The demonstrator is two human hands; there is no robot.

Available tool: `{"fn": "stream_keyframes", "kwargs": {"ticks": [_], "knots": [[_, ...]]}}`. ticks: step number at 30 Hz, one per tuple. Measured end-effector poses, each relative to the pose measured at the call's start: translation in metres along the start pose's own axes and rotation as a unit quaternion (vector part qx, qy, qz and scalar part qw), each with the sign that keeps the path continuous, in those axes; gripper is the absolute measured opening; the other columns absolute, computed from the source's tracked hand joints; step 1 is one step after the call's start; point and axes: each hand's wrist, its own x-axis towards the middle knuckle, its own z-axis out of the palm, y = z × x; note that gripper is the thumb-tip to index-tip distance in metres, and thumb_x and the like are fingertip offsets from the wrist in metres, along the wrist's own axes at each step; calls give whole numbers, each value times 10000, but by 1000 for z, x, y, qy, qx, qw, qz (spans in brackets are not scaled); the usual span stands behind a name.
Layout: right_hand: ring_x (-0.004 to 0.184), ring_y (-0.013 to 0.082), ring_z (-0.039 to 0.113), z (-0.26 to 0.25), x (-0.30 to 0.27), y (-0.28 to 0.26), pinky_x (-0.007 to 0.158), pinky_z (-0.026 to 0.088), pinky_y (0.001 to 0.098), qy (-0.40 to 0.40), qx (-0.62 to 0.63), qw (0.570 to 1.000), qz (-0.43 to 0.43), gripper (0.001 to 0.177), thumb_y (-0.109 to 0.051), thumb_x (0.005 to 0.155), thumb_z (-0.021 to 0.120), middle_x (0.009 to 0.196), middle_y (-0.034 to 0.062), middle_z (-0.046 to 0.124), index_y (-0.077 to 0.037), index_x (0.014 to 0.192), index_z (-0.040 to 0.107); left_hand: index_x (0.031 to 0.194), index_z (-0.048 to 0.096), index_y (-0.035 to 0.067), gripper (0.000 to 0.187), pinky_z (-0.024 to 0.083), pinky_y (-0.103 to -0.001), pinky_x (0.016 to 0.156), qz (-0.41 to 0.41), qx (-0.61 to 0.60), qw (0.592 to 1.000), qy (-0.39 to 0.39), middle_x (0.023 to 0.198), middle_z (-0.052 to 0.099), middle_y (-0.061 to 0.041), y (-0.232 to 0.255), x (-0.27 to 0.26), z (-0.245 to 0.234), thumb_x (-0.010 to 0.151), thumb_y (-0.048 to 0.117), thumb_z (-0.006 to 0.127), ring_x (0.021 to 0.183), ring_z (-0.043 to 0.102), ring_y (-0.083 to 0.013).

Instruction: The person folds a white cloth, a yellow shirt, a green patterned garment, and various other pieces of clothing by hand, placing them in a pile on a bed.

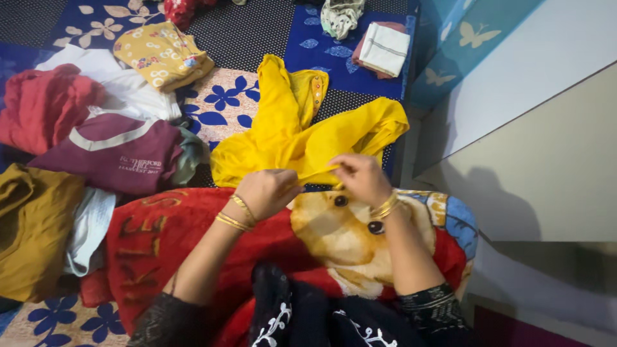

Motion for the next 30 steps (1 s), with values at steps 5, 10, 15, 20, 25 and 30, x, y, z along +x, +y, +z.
{"fn": "stream_keyframes", "kwargs": {"ticks": [5, 10, 15, 20, 25, 30], "knots": [[966, 106, 652, -70, -10, 80, 852, 553, 284, 300, 54, 952, -12, 48, -36, 1079, 670, 1069, 34, 690, -19, 1124, 666, 855, 643, 78, 282, 520, -507, 617, 25, -11, 999, -26, 761, 680, -166, -21, -4, -23, 854, 342, 740, 727, 663, -398], [926, 146, 649, -135, -42, 168, 833, 593, 327, 553, 150, 817, 68, 126, 63, 1011, 582, 1043, 47, 666, -16, 1098, 628, 794, 632, 64, 359, 524, -469, 639, -100, 68, 992, -40, 780, 674, -146, -59, -23, -76, 852, 388, 777, 703, 655, -362], [818, 187, 652, -155, -66, 194, 716, 590, 353, 670, 272, 682, 106, 161, 23, 958, 537, 951, 72, 663, -19, 1079, 635, 809, 673, 108, 289, 535, -480, 660, -171, 173, 970, -20, 794, 687, -110, -123, -68, -115, 775, 358, 815, 741, 672, -358], [879, 180, 710, -149, -55, 185, 776, 658, 341, 643, 289, 696, 139, 202, 8, 924, 532, 1023, 70, 690, -31, 1091, 639, 866, 687, 111, 192, 534, -502, 697, -243, 243, 933, 109, 856, 698, -136, -142, -109, -125, 920, 267, 784, 814, 679, -379], [914, 139, 627, -90, -12, 124, 882, 534, 333, 436, -76, 895, 60, 498, 71, 824, 771, 1099, 38, 637, -58, 1285, 630, 1020, 722, 81, 236, 564, -468, 713, -105, 193, 952, 210, 1022, 725, -148, -91, -79, -98, 792, 131, 753, 824, 694, -370], [689, 59, 634, 9, 8, 22, 596, 515, 206, 133, 51, 990, 3, 152, -133, 933, 767, 840, -11, 694, -72, 1065, 723, 885, 643, 58, 189, 571, -437, 876, 82, 69, 983, 146, 1195, 635, -137, -24, -23, -51, 730, 37, 750, 1045, 668, -344]]}}
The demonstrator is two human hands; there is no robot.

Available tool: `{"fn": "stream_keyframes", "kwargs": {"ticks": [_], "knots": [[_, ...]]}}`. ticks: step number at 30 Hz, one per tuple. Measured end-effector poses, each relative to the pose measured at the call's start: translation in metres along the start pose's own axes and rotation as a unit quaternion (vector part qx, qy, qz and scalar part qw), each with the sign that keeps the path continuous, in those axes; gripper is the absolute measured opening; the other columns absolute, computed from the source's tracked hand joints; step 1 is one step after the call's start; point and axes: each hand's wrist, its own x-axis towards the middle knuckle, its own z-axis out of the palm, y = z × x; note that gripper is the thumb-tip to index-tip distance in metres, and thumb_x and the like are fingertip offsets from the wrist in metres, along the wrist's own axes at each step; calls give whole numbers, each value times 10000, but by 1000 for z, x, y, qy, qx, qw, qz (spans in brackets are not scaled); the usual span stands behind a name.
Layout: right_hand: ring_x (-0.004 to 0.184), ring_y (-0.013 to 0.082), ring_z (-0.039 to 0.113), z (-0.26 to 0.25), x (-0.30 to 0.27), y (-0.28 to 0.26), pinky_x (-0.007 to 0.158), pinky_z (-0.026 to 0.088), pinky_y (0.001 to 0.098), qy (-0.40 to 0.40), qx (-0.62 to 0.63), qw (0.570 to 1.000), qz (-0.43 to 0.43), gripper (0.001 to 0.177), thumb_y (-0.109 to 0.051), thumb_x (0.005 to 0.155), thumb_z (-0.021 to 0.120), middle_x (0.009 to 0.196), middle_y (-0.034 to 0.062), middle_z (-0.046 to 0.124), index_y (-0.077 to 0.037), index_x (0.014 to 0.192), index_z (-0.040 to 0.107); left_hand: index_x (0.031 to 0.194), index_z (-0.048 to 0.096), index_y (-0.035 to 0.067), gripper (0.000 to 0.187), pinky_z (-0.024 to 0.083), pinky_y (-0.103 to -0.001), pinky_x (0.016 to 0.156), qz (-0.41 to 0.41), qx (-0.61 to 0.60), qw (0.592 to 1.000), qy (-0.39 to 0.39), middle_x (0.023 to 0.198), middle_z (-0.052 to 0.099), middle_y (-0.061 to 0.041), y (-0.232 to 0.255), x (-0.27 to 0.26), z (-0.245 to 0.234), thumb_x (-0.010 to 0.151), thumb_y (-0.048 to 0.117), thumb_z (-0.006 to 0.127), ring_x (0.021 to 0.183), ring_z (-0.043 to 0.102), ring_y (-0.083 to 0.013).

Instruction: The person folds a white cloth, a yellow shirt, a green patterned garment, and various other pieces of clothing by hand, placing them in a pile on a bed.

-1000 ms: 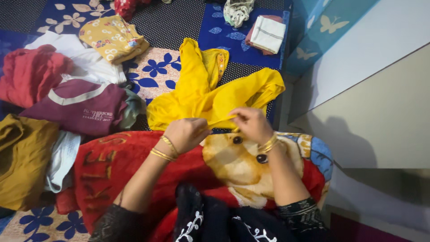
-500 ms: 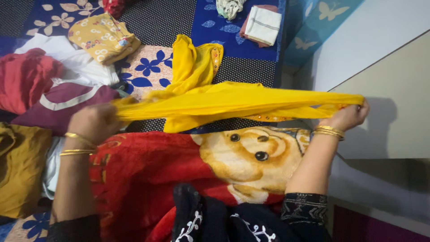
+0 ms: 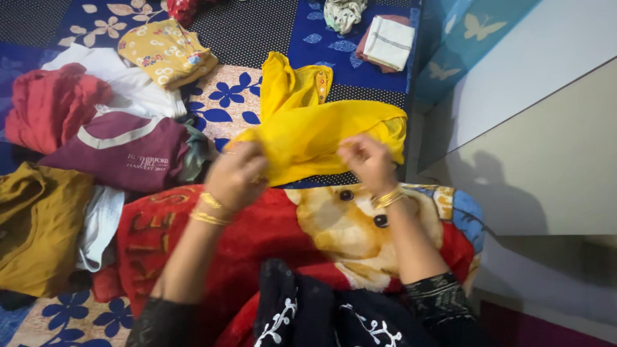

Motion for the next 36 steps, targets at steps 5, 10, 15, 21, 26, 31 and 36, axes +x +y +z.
{"fn": "stream_keyframes", "kwargs": {"ticks": [5, 10, 15, 21, 26, 31, 36], "knots": [[689, 32, 616, 10, -14, -10, 616, 495, 198, -59, 64, 996, 4, 135, -184, 979, 694, 817, -37, 707, -56, 1008, 724, 792, 654, 44, 176, 437, -557, 1118, 137, -86, 987, -21, 1335, 567, -249, 38, 29, 40, 661, 87, 763, 1233, 567, -448], [626, 40, 460, -19, -6, 25, 599, 390, 195, 64, 434, 894, 89, 383, -420, 1052, 698, 693, -53, 506, -62, 919, 671, 734, 669, 57, 152, 378, -594, 1184, 151, -113, 975, -121, 1368, 534, -223, 49, 30, 58, 632, 94, 776, 1288, 550, -441], [825, 55, 558, -25, -5, 26, 732, 464, 204, -9, 438, 894, 93, 320, -320, 941, 772, 918, -28, 594, -59, 1082, 652, 798, 639, 13, 161, 398, -518, 1185, 64, -320, 942, -81, 1575, 393, -281, 58, 31, 72, 716, 72, 765, 1441, 445, -480], [901, 74, 588, -40, 0, -5, 829, 517, 236, -164, 437, 871, 152, 355, -85, 854, 845, 997, -16, 603, -69, 1123, 614, 830, 605, 4, 213, 333, -497, 1261, 3, -498, 867, -23, 1595, 405, -272, 65, 39, 91, 833, 91, 799, 1525, 423, -440], [916, 90, 574, -45, 1, -11, 833, 507, 236, -136, 483, 850, 162, 377, 61, 835, 693, 992, -9, 581, -110, 1146, 565, 784, 523, 22, 205, 282, -464, 1276, -28, -537, 843, -31, 1605, 411, -276, 66, 38, 97, 751, 48, 724, 1532, 401, -415], [918, 137, 513, -42, 0, -2, 840, 436, 251, -77, 498, 859, 90, 350, 163, 721, 486, 970, 14, 517, -82, 963, 545, 838, 512, 21, 217, 262, -448, 1301, -51, -626, 778, 17, 1607, 421, -255, 67, 38, 108, 765, 52, 713, 1549, 398, -393], [868, 130, 501, -29, -2, 6, 800, 429, 249, -88, 486, 860, 132, 253, 173, 774, 522, 962, 38, 522, -52, 884, 558, 818, 622, 14, 136, 342, -482, 1240, -124, -807, 574, 62, 1648, 370, -245, 70, 32, 113, 926, 78, 676, 1519, 392, -363]]}}
